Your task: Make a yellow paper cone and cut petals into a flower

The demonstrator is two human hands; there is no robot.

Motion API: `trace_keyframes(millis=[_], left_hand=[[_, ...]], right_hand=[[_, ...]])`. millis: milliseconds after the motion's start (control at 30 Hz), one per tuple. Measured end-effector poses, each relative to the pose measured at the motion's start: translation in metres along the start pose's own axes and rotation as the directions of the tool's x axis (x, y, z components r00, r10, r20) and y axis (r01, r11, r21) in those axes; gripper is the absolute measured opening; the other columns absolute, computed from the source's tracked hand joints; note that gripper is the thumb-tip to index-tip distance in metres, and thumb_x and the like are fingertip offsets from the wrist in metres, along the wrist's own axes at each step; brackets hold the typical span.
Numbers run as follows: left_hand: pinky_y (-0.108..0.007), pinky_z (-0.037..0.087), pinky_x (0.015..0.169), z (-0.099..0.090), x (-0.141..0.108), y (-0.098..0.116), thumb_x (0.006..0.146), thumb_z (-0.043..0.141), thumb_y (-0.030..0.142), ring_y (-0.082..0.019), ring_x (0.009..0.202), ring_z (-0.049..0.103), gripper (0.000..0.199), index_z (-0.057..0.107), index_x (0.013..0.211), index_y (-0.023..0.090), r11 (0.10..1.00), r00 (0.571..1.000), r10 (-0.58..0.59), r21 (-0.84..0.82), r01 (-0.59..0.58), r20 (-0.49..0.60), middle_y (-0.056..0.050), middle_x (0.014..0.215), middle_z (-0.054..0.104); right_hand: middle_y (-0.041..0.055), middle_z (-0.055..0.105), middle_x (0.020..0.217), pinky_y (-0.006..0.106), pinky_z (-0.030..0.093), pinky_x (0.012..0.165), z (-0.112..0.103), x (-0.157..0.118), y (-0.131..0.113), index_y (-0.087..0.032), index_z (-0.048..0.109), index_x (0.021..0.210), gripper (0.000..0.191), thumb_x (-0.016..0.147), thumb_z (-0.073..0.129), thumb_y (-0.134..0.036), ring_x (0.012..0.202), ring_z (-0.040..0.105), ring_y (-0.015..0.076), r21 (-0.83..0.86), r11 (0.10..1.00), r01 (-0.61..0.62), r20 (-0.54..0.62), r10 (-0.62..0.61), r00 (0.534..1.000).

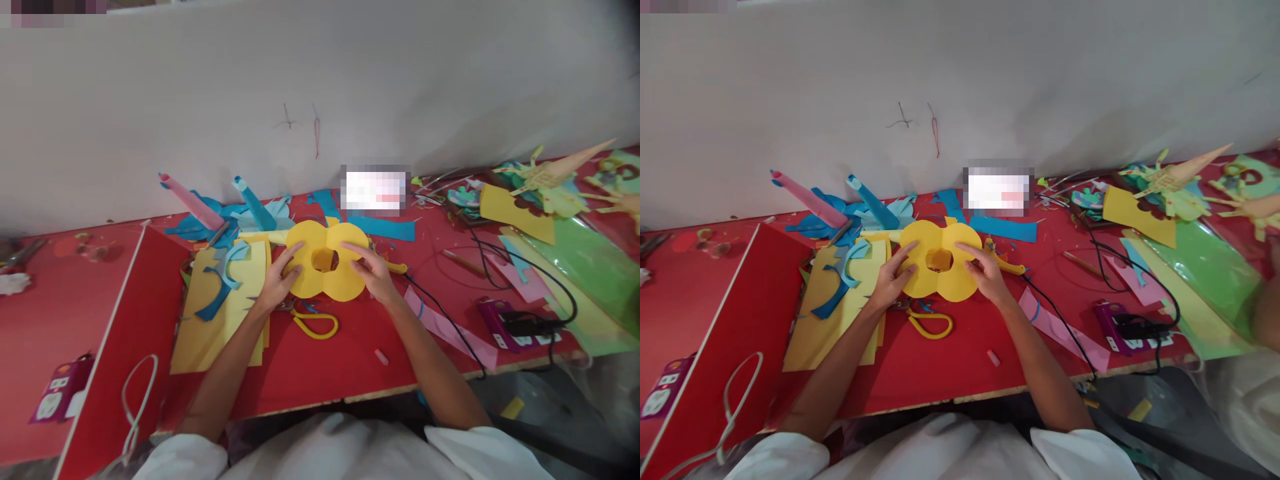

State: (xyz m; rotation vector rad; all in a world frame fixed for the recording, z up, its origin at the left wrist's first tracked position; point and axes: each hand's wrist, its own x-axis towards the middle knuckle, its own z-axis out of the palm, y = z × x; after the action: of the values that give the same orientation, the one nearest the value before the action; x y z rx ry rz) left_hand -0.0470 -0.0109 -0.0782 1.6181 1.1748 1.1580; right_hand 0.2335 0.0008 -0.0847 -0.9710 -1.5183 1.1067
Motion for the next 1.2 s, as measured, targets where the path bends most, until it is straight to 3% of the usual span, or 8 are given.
trace_keyframes(millis=[100, 200, 300, 567, 967, 1100, 1200], left_hand=[[-0.045, 0.046, 0.124, -0.007, 0.0, 0.001, 0.096, 0.074, 0.046, -0.033, 0.148, 0.058, 0.06, 0.066, 0.15, 0.023, 0.999, 0.999, -0.02, -0.039, 0.021, 0.028, -0.011, 0.157, 0.064], [-0.046, 0.05, 0.12, -0.014, 0.0, 0.002, 0.096, 0.073, 0.046, -0.034, 0.14, 0.064, 0.051, 0.074, 0.142, 0.023, 0.998, 0.993, -0.024, -0.054, 0.03, 0.115, -0.013, 0.151, 0.068], [-0.048, 0.053, 0.118, -0.018, 0.0, 0.002, 0.095, 0.074, 0.046, -0.035, 0.139, 0.065, 0.058, 0.069, 0.148, 0.024, 0.995, 0.983, -0.05, -0.074, 0.064, 0.179, -0.013, 0.155, 0.065], [-0.04, 0.063, 0.105, -0.012, -0.002, 0.004, 0.091, 0.079, 0.041, -0.035, 0.135, 0.069, 0.071, 0.059, 0.157, 0.027, 0.962, 0.97, -0.112, -0.219, 0.16, 0.214, -0.012, 0.158, 0.062], [-0.043, 0.062, 0.108, -0.011, -0.003, 0.008, 0.088, 0.084, 0.041, -0.037, 0.143, 0.063, 0.074, 0.06, 0.157, 0.028, 0.945, 0.97, -0.115, -0.277, 0.172, 0.212, -0.013, 0.164, 0.056], [-0.045, 0.055, 0.116, -0.003, -0.004, 0.01, 0.087, 0.085, 0.045, -0.036, 0.153, 0.053, 0.091, 0.042, 0.167, 0.033, 0.93, 0.984, -0.078, -0.344, 0.131, 0.162, -0.013, 0.17, 0.048], [-0.046, 0.056, 0.114, 0.009, -0.007, 0.011, 0.093, 0.075, 0.057, -0.034, 0.148, 0.058, 0.097, 0.025, 0.173, 0.035, 0.894, 0.99, -0.054, -0.435, 0.105, 0.128, -0.014, 0.167, 0.052]], right_hand=[[0.0094, 0.068, 0.154, 0.047, 0.059, 0.111, -0.005, -0.001, -0.003, -0.027, 0.072, 0.144, 0.049, 0.099, 0.071, -0.045, 0.144, 0.062, 0.0323, 0.009, 1.0, -0.01, 0.028, 0.01, 1.0], [0.01, 0.068, 0.153, 0.047, 0.063, 0.104, -0.009, -0.002, -0.004, -0.026, 0.069, 0.148, 0.052, 0.098, 0.07, -0.041, 0.133, 0.069, 0.0323, 0.001, 1.0, -0.023, 0.095, 0.023, 0.995], [0.0102, 0.066, 0.155, 0.047, 0.063, 0.102, -0.012, -0.004, -0.003, -0.026, 0.065, 0.152, 0.056, 0.098, 0.07, -0.038, 0.126, 0.072, 0.0315, 0.007, 0.999, -0.032, 0.149, 0.03, 0.988], [0.0113, 0.067, 0.153, 0.043, 0.065, 0.095, -0.012, -0.006, -0.001, -0.027, 0.061, 0.157, 0.068, 0.093, 0.077, -0.043, 0.121, 0.074, 0.0308, 0.228, 0.963, -0.141, 0.183, 0.1, 0.978], [0.0114, 0.067, 0.153, 0.045, 0.064, 0.101, -0.01, -0.004, -0.003, -0.027, 0.059, 0.158, 0.07, 0.093, 0.077, -0.045, 0.131, 0.07, 0.0329, 0.234, 0.961, -0.147, 0.183, 0.105, 0.978], [0.0094, 0.067, 0.154, 0.045, 0.064, 0.1, -0.007, -0.003, -0.004, -0.028, 0.061, 0.157, 0.064, 0.095, 0.073, -0.04, 0.125, 0.072, 0.0309, 0.105, 0.992, -0.071, 0.153, 0.054, 0.987], [0.0085, 0.062, 0.16, 0.041, 0.066, 0.089, -0.001, -0.004, -0.005, -0.028, 0.06, 0.157, 0.061, 0.097, 0.068, -0.036, 0.11, 0.076, 0.0275, -0.01, 0.999, -0.04, 0.143, 0.041, 0.989]])
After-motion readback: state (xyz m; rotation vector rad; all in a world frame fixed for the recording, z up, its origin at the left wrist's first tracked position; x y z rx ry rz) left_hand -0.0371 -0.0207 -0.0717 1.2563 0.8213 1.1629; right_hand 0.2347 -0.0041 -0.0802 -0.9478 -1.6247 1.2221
